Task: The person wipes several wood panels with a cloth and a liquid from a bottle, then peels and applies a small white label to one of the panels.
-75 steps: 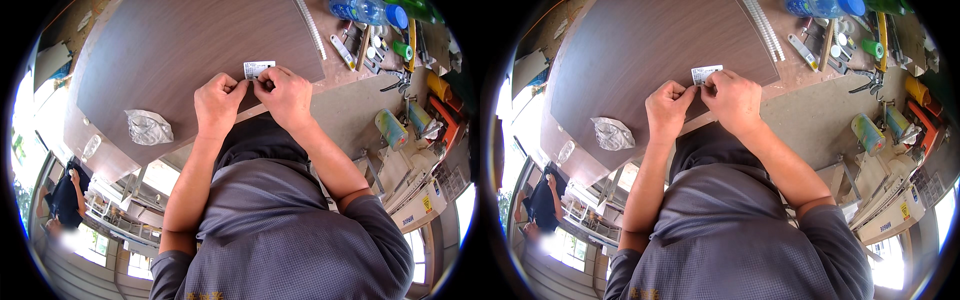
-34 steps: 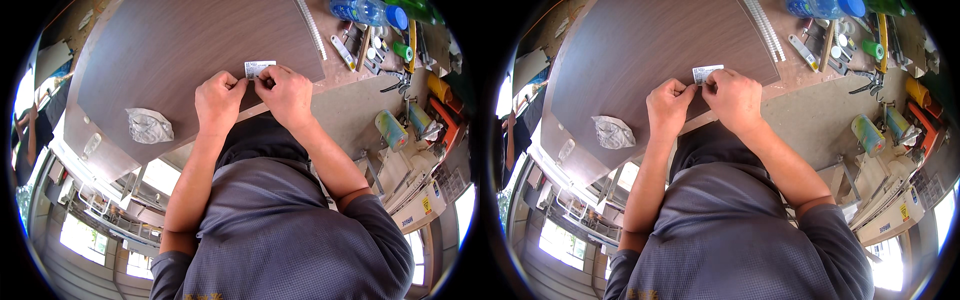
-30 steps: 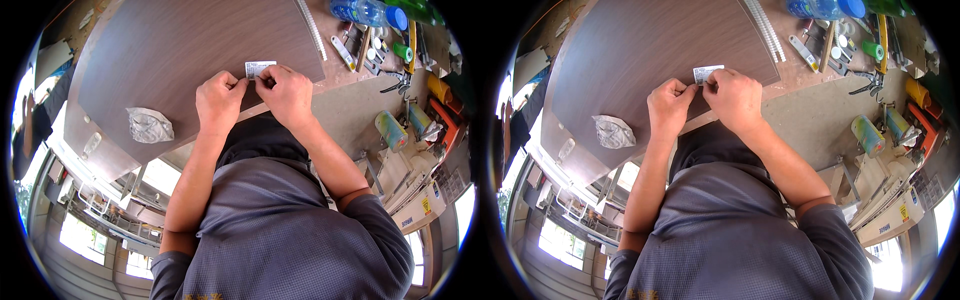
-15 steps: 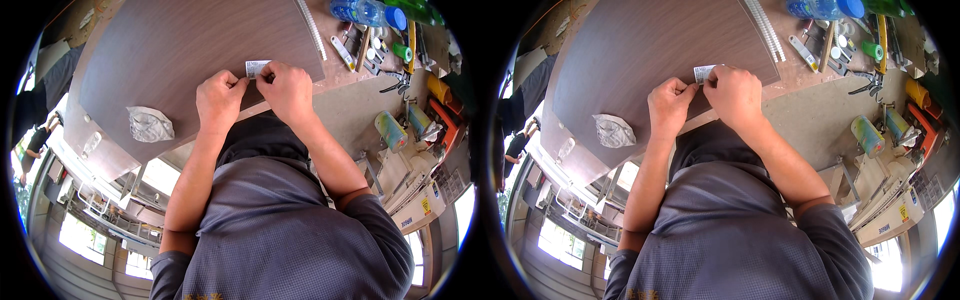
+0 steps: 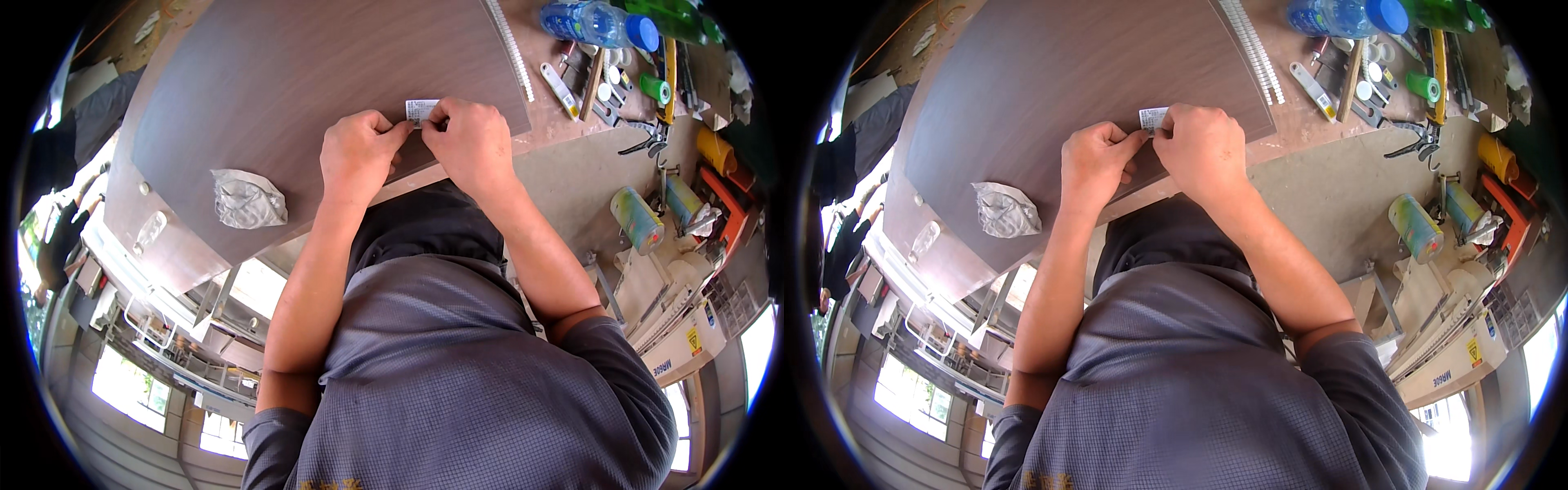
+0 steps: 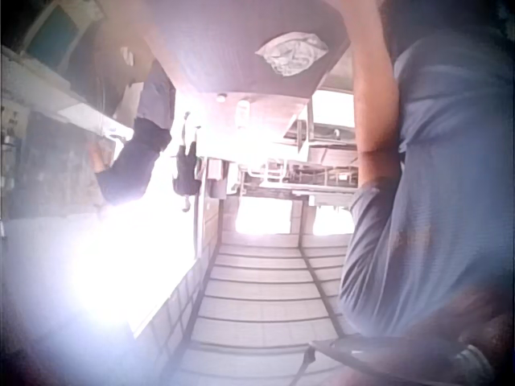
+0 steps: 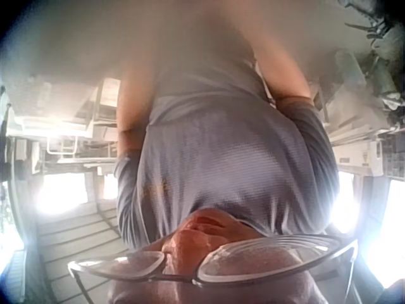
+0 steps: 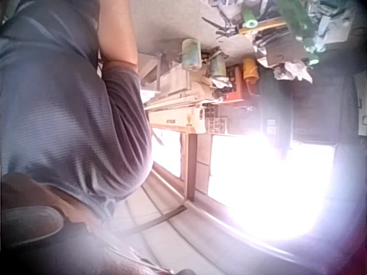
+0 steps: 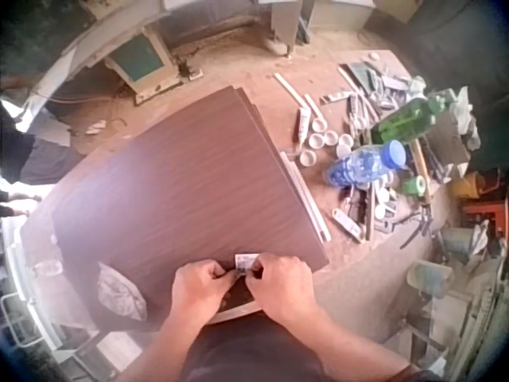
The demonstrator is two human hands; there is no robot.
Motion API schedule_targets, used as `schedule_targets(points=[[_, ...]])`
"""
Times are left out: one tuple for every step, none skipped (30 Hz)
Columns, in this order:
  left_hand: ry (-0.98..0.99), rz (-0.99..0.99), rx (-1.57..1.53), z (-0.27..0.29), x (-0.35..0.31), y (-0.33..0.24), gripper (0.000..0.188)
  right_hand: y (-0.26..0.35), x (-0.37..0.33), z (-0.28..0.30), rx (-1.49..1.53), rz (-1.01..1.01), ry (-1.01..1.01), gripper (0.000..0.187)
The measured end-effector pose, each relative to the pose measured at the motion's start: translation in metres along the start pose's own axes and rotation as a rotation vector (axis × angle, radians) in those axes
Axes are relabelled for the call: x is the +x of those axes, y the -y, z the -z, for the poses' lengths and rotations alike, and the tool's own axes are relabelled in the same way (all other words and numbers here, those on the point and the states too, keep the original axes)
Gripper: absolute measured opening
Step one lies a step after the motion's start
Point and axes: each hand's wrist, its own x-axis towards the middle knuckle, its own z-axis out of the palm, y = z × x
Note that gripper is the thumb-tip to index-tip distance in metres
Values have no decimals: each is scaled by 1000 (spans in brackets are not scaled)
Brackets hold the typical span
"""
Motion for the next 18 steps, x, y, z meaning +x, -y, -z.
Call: schedule_targets(points=[[5, -1, 6, 1, 0, -1, 37, 0, 0, 0, 5, -2, 3, 17], [9, -2, 13, 2, 0, -3, 37, 0, 0, 1, 6, 0, 0, 17], [14, -3, 20, 2, 0, -4, 38, 0, 0, 1, 7, 2, -2, 17], [11, -10, 15, 2, 0, -3, 38, 0, 0, 1, 9, 4, -4, 17], [8, -17, 10, 1, 1, -1, 38, 0, 0, 1, 8, 6, -2, 17], [5, -25, 5, 1, 1, 0, 38, -1, 0, 1, 7, 9, 0, 17], [4, -25, 1, 1, 1, -1, 38, -1, 0, 1, 7, 10, 1, 17], [3, -25, -3, 1, 1, -1, 38, -1, 0, 1, 6, 11, 3, 18], [2, -25, -7, 1, 1, -1, 38, -1, 0, 1, 6, 11, 5, 18], [4, -22, -22, 0, 1, -1, 37, 0, 0, 1, 6, 10, 7, 18], [6, -20, -37, 0, 2, 1, 37, 0, 0, 2, 5, 2, 18, 18], [8, -17, -52, -1, 3, 1, 37, 1, 0, 3, 4, -5, 28, 18], [9, -16, -55, -1, 2, 1, 37, 1, 0, 4, 3, -13, 39, 18], [10, -15, -57, 0, 2, 0, 37, 1, 0, 4, 6, -13, 39, 19], [11, -14, -59, 0, 2, 0, 37, 1, 0, 4, 9, -13, 39, 19], [10, -17, -61, 0, 2, 1, 37, 1, 0, 4, 12, -12, 40, 19], [10, -20, -64, -1, 3, 2, 37, 1, 0, 5, 6, -13, 47, 18], [9, -23, -66, -1, 4, 3, 37, 2, 0, 6, 0, -14, 53, 17]])
